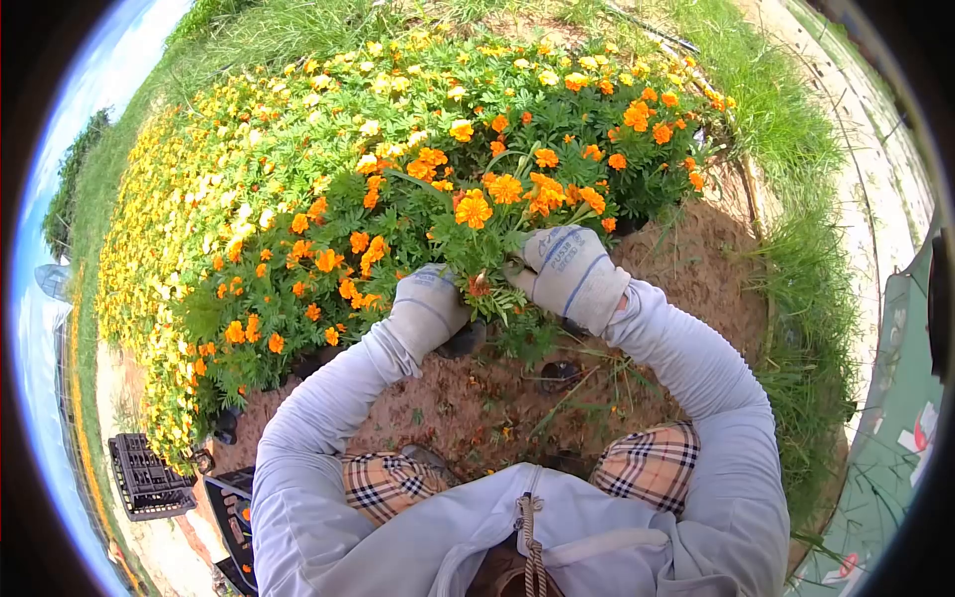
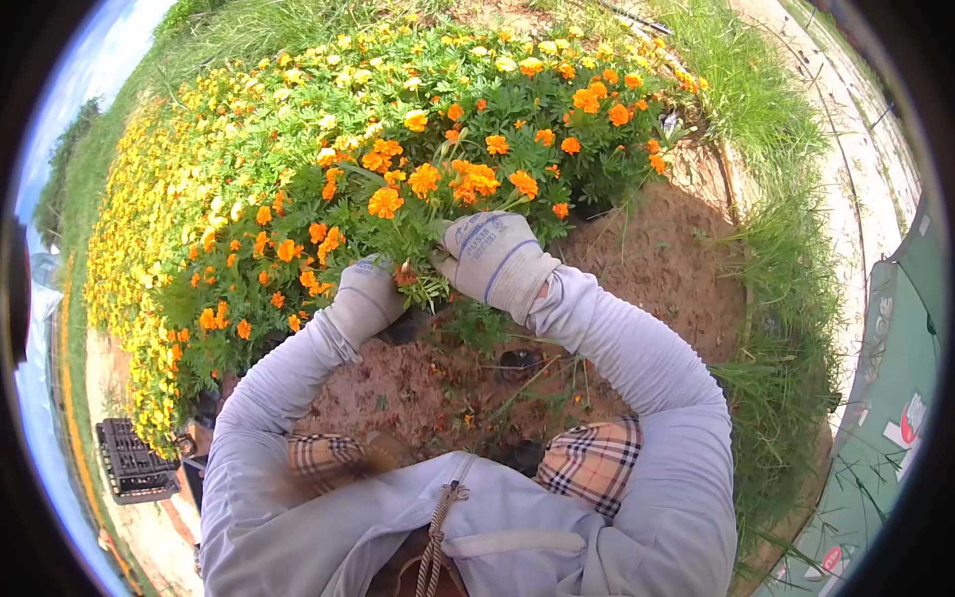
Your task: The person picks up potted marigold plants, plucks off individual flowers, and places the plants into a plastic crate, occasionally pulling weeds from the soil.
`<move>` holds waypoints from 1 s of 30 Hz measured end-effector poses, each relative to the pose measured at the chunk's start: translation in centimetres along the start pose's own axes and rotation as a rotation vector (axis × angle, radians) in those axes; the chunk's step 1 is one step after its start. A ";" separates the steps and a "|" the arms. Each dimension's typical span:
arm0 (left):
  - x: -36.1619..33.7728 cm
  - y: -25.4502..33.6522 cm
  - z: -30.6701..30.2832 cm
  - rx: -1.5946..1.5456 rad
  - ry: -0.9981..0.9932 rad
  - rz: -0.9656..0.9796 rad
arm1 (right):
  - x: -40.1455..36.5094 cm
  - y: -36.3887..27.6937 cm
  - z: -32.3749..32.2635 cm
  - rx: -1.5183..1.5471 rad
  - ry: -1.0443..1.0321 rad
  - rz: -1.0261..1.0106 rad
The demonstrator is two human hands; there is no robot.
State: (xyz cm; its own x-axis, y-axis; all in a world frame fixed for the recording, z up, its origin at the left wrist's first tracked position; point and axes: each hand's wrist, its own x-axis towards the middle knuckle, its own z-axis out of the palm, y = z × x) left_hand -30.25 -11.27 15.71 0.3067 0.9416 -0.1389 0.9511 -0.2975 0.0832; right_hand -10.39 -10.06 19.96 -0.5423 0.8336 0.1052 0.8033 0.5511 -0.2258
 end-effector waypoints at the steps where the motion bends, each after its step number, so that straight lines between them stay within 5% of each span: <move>1: 0.0 -0.3 0.4 -0.004 0.023 0.019 | -0.1 0.6 -0.1 0.319 0.014 0.000; 3: -0.2 -0.6 0.5 0.011 0.030 0.046 | -0.5 1.8 -1.5 0.957 0.034 0.002; 4: -0.3 -0.6 0.4 0.031 0.016 0.054 | -0.8 2.2 -3.1 1.365 -0.039 0.261; 5: -0.3 -0.5 0.3 0.048 0.000 0.062 | -0.8 2.8 -4.3 1.463 0.079 0.244; 7: -0.3 -0.3 1.1 0.149 -0.051 0.145 | -0.7 3.1 -6.4 1.339 0.297 0.208; 12: -0.4 2.0 -0.2 0.249 -0.203 0.197 | -0.1 4.1 -4.8 0.535 0.176 -0.205; 18: -0.7 1.6 2.2 0.278 -0.100 0.302 | 0.9 2.9 -2.7 -0.011 -0.285 -0.162; 21: -0.5 1.7 2.4 0.250 -0.143 0.248 | 0.7 2.6 -2.7 0.091 -0.269 -0.128; 25: -0.8 1.3 1.3 0.039 -0.115 0.160 | -0.2 3.9 -3.9 1.392 0.268 0.260; 27: -0.7 0.8 1.6 -0.002 -0.111 0.116 | -1.5 4.4 -6.3 1.490 0.440 0.210; 30: -0.1 0.0 2.5 0.043 -0.153 0.083 | -3.1 2.5 -7.5 0.964 0.105 -0.174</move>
State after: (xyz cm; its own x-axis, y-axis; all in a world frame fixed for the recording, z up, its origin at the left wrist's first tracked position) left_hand -30.15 -11.78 13.22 0.3831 0.8797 -0.2817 0.9220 -0.3828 0.0585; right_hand -4.83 -11.01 26.30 -0.5718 0.7687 0.2865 0.1447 0.4383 -0.8871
